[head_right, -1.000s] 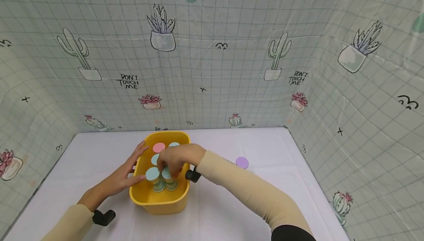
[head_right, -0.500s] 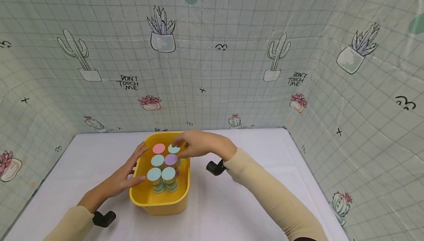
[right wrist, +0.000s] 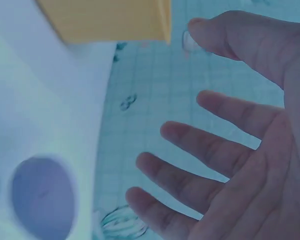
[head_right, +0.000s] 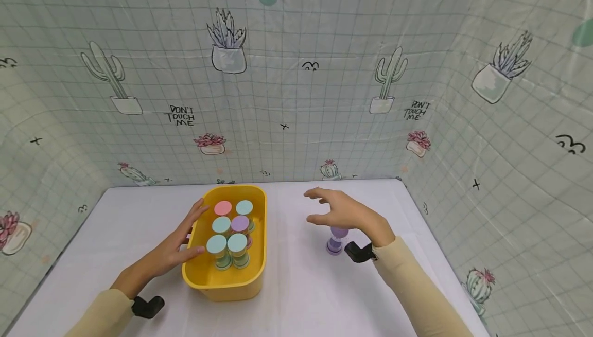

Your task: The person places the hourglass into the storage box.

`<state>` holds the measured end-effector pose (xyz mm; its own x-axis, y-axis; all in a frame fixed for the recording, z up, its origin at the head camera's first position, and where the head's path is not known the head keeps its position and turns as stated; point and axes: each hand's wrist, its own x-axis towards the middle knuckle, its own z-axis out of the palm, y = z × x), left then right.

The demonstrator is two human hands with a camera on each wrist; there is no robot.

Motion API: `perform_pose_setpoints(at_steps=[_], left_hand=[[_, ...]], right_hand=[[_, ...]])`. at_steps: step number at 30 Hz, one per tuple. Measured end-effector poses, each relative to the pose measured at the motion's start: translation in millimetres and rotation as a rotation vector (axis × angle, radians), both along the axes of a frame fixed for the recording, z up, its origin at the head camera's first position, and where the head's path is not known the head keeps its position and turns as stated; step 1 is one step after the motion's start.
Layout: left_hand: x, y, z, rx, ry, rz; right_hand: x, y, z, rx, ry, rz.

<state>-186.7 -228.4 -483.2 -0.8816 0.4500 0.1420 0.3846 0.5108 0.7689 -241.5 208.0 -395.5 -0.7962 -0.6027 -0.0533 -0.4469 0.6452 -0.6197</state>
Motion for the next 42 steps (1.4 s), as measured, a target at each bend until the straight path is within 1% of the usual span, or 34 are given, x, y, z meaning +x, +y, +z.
perform_pose_setpoints(at_steps=[4,8,11,14,18,24,28,32,37,42], left_hand=[[1.1,0,-0.3,0.005,-0.009,0.010],[2.1,1,-0.4,0.009,-0.022,0.020],[2.2,1,0.3,0.014,-0.021,0.021],[1.8,2,1.1,0.015,-0.016,0.021],[2.1,3,1.4,0.004,-0.010,0.023],[2.0,2,-0.5,0.005,-0.009,0.026],[1.0,1,-1.6,0.005,-0.003,0.021],[1.0,1,-1.2,0.009,0.003,0.022],[2.2,1,0.0,0.011,-0.007,0.029],[1.3,2,-0.4,0.012,-0.006,0.029]], right_hand=[[11.1,26,-24.7,-0.018,-0.033,-0.067],[22.1,43,-45.6,-0.043,-0.046,-0.139],[28.9,51,-56.7,-0.074,-0.065,-0.206],[34.8,58,-66.7,-0.107,-0.103,-0.259],[42.1,61,-78.1,-0.155,-0.146,-0.309],[48.0,58,-88.4,-0.232,-0.157,-0.376],[49.5,54,-93.6,-0.281,-0.178,-0.404],[49.7,49,-96.7,-0.335,-0.178,-0.436],[49.0,44,-97.8,-0.408,-0.163,-0.470],[47.8,42,-101.2,-0.408,-0.138,-0.502]])
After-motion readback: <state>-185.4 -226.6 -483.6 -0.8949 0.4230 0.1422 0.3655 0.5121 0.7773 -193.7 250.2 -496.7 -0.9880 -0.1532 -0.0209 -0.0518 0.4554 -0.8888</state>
